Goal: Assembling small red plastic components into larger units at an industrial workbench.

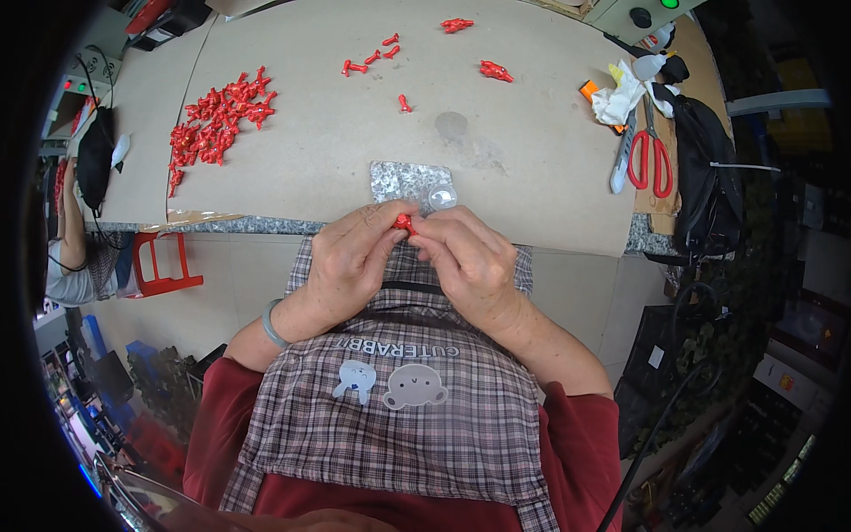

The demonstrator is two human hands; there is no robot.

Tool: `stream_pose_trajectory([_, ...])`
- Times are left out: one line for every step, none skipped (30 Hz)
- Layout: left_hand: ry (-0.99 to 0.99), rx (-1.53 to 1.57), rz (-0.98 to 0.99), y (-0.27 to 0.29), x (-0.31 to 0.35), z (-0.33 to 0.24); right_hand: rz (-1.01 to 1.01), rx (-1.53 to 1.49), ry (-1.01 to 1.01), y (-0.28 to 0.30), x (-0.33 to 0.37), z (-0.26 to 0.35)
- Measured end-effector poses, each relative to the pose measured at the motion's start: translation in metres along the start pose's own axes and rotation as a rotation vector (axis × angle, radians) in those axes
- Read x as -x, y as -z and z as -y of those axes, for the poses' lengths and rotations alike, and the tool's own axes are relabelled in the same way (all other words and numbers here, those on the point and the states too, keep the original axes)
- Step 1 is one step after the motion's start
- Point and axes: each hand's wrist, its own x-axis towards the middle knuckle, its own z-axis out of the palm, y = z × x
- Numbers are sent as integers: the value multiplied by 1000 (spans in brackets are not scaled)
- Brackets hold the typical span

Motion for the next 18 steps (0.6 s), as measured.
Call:
stream_pose_trajectory([-17, -4, -5, 0, 1, 1, 0, 0, 8, 0, 1, -1])
stream_pose_trajectory([-33, -7, -10, -1, 1, 1, 0, 1, 16, -1, 1, -1])
stream_pose_trajectory([-35, -6, -6, -1, 1, 0, -4, 2, 14, -1, 1, -1])
stream_pose_trajectory([-47, -12, -13, -1, 1, 0, -8, -3, 28, -1, 1, -1])
stream_pose_trajectory([-59, -18, -21, -1, 0, -1, -11, -7, 41, -1, 1, -1])
stream_pose_trajectory([-60, -18, -18, -1, 1, 0, -13, -7, 40, -1, 1, -1])
stream_pose_trajectory([-64, -25, -15, 0, 1, 0, -7, -8, 44, 0, 1, -1])
stream_pose_trajectory([-68, -32, -11, 0, 1, 0, -1, -9, 48, 0, 2, -1])
stream_pose_trajectory([-69, -32, -9, 0, 1, -1, -3, -9, 47, 0, 2, -1])
stream_pose_trajectory([-68, -31, -9, -1, 1, -1, 0, -15, 50, 0, 2, -1])
stream_pose_trajectory([-66, -31, -10, -1, 1, -1, 3, -21, 53, 0, 2, -2])
stream_pose_trajectory([-66, -31, -9, -1, 2, -1, 2, -21, 53, 1, 2, -2])
stream_pose_trajectory([-60, -28, -4, -1, 2, -1, 11, -16, 54, 1, 2, -1])
stream_pose_trajectory([-53, -26, 1, 0, 2, -1, 20, -12, 55, 1, 2, -1])
stream_pose_trajectory([-53, -26, 2, 0, 2, -2, 19, -12, 54, 2, 3, -2])
stream_pose_trajectory([-37, -21, 10, 0, 2, -2, 19, -15, 45, 2, 3, -2])
stream_pose_trajectory([-20, -15, 18, 0, 1, -3, 19, -19, 36, 1, 3, -2])
stream_pose_trajectory([-19, -16, 17, 0, 2, -3, 20, -20, 36, 1, 3, -2])
